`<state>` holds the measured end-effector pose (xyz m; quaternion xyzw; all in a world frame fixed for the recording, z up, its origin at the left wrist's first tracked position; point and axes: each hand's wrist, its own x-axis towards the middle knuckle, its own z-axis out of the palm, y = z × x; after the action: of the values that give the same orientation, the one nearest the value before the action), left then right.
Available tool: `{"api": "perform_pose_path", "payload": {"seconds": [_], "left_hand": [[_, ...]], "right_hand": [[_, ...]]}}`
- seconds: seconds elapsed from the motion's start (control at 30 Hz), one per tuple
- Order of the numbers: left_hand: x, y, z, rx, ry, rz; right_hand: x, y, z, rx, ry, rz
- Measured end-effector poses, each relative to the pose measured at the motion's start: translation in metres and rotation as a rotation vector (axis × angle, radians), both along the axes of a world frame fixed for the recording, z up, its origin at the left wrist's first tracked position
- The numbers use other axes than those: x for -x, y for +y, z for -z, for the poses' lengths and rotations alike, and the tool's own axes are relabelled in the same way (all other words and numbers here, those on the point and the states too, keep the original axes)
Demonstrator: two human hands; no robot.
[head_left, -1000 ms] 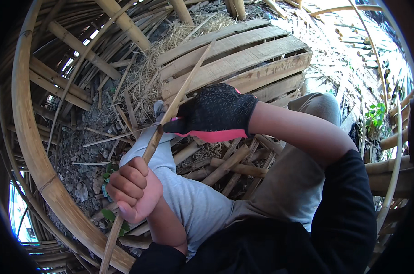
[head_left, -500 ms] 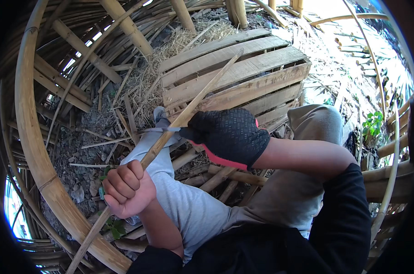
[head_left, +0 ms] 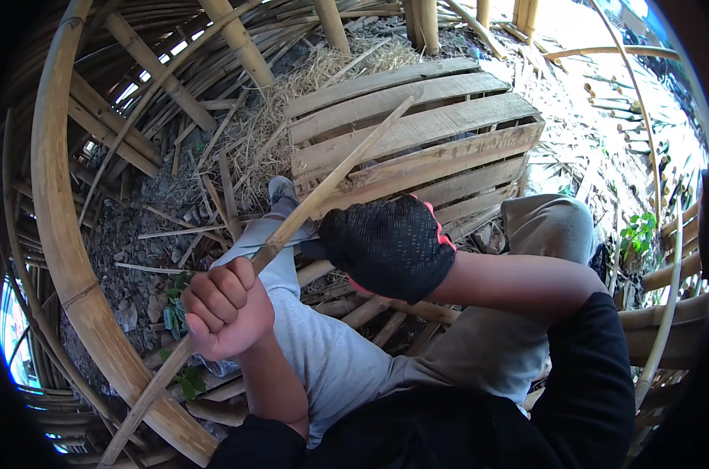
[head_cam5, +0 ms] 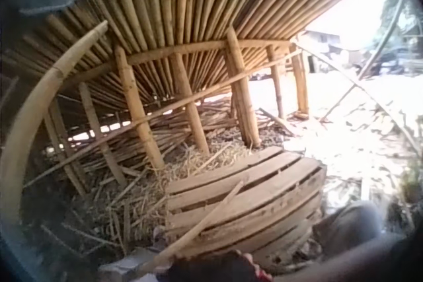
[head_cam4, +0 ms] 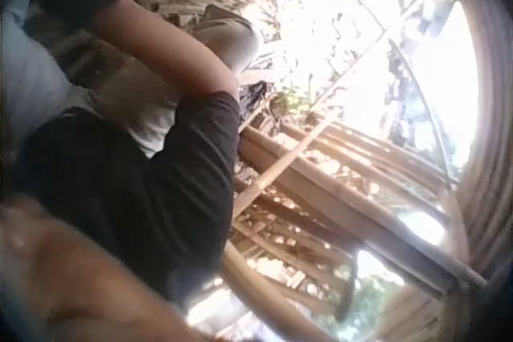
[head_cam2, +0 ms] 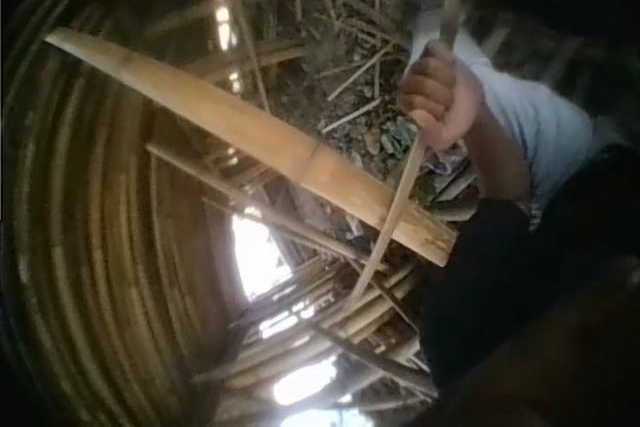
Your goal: The person sits on a low platform and uses a knife to shave a thin bamboo strip held in the left hand, repeatedly drawing the blade along the strip to remove thin shavings. The person adjusts grip and repositions the strip multiple times while continuing to shave it.
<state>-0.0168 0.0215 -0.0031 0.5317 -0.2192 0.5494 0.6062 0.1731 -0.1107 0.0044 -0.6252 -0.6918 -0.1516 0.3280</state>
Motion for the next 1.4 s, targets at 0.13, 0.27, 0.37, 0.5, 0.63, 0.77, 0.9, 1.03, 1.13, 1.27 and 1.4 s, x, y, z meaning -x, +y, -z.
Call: {"api": "perform_pose_path", "payload": {"seconds": [0.13, 0.27, 0.37, 0.5, 0.63, 0.77, 0.9, 1.03, 1.13, 1.27, 1.4], "left_hand": [[-0.003, -0.009, 0.004, 0.023, 0.010, -0.006], [-0.005, -0.008, 0.002, 0.012, 0.011, -0.004], [-0.004, -0.008, 0.005, -0.013, 0.019, -0.007], [-0.013, -0.011, 0.011, -0.057, 0.047, 0.011], [-0.019, -0.013, 0.011, -0.038, 0.069, -0.005], [-0.021, -0.012, 0.011, -0.040, 0.064, -0.023], [-0.012, -0.007, 0.008, -0.007, 0.031, -0.038], [-0.011, -0.009, 0.002, -0.039, 0.035, -0.026], [-0.006, -0.010, 0.002, -0.061, 0.044, -0.001], [-0.001, -0.007, 0.004, -0.184, 0.084, 0.084], [-0.017, -0.010, 0.002, -0.167, 0.075, 0.048]], "right_hand": [[-0.009, 0.015, 0.016, -0.169, -0.046, -0.055], [-0.007, 0.013, 0.004, -0.138, -0.085, -0.018], [0.003, 0.008, -0.001, -0.105, -0.029, -0.044], [-0.009, 0.009, 0.001, -0.014, -0.100, -0.009], [-0.022, 0.013, 0.008, 0.031, -0.129, 0.025], [-0.026, 0.020, 0.016, -0.030, -0.179, 0.020], [-0.061, 0.029, 0.022, 0.073, -0.153, 0.287], [-0.135, 0.036, 0.029, 0.171, -0.335, 0.400], [-0.092, 0.027, 0.004, 0.403, -0.153, 0.366], [-0.054, 0.013, -0.002, 0.411, -0.018, 0.145], [-0.083, 0.021, 0.015, 0.270, -0.107, 0.128]]}}
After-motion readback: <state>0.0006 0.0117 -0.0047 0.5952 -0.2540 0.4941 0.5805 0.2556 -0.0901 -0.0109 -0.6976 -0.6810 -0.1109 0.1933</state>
